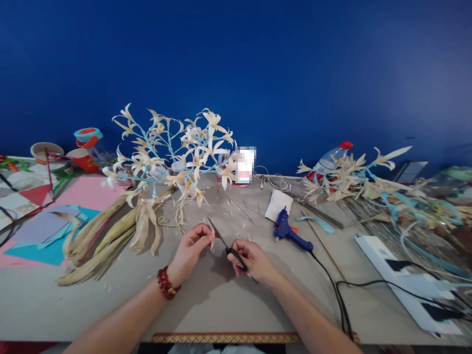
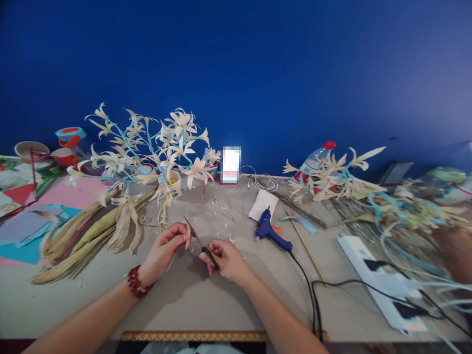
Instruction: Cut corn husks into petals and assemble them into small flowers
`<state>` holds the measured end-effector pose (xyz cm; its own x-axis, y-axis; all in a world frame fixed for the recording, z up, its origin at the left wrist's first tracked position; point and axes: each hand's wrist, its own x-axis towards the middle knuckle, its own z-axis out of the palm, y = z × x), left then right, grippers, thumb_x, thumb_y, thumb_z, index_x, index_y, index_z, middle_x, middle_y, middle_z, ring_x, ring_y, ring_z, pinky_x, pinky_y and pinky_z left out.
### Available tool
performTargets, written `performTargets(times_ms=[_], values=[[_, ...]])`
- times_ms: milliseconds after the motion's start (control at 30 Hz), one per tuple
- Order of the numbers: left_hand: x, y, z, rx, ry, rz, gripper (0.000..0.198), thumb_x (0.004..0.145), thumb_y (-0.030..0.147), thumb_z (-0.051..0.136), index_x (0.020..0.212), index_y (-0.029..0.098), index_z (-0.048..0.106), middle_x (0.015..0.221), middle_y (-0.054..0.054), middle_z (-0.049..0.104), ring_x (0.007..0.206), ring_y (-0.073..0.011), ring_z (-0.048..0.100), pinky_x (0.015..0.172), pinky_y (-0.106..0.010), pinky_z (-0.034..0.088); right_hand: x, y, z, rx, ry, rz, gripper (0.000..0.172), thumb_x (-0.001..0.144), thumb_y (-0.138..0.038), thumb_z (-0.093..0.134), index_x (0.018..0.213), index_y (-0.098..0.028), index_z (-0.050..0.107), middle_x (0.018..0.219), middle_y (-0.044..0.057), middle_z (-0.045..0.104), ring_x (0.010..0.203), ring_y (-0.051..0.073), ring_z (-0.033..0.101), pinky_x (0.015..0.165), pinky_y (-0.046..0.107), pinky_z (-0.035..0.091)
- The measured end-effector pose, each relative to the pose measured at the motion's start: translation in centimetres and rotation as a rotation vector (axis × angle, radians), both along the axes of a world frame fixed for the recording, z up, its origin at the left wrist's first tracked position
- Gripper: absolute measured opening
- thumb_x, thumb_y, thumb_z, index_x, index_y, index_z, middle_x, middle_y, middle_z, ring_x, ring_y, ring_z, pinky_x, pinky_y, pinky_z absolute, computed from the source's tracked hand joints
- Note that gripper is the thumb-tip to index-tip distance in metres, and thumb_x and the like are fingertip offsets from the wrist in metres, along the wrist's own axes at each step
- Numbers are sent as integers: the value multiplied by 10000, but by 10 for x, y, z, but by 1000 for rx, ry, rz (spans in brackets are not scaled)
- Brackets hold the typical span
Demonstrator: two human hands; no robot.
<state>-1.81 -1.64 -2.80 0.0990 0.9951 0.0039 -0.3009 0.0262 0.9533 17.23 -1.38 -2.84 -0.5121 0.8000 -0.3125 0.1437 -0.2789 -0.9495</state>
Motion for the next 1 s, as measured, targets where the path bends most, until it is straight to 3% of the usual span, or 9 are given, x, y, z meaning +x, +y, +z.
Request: performTargets(times_ms=[333, 667, 1000], values=[[1, -1, 0, -73, -24, 82, 166, 786, 308, 662, 713, 177, 591, 692, 3, 599, 616, -110, 501, 643, -230, 393, -3, -4, -3, 28, -22, 41, 478, 714, -636, 648, 719, -204, 443, 514, -51, 601, 323, 40, 342, 316, 153, 262], [2, -1, -1, -79, -22, 100, 168, 796, 271, 644, 690, 171, 560, 721, -10, 613, 620, -106, 499, 641, -221, 398, -9, -7, -4, 63, -24, -2, 451, 707, -588, 693, 693, -202, 459, 506, -41, 566, 390, 62, 391, 379, 170, 270], [2, -1, 1, -76, -26, 100, 170, 794, 282, 646, 685, 176, 571, 687, 2, 605, 617, -107, 505, 645, -226, 401, -9, -6, -7, 61, -4, 2, 476, 705, -623, 678, 676, -204, 453, 483, -47, 566, 364, 58, 357, 373, 178, 240]])
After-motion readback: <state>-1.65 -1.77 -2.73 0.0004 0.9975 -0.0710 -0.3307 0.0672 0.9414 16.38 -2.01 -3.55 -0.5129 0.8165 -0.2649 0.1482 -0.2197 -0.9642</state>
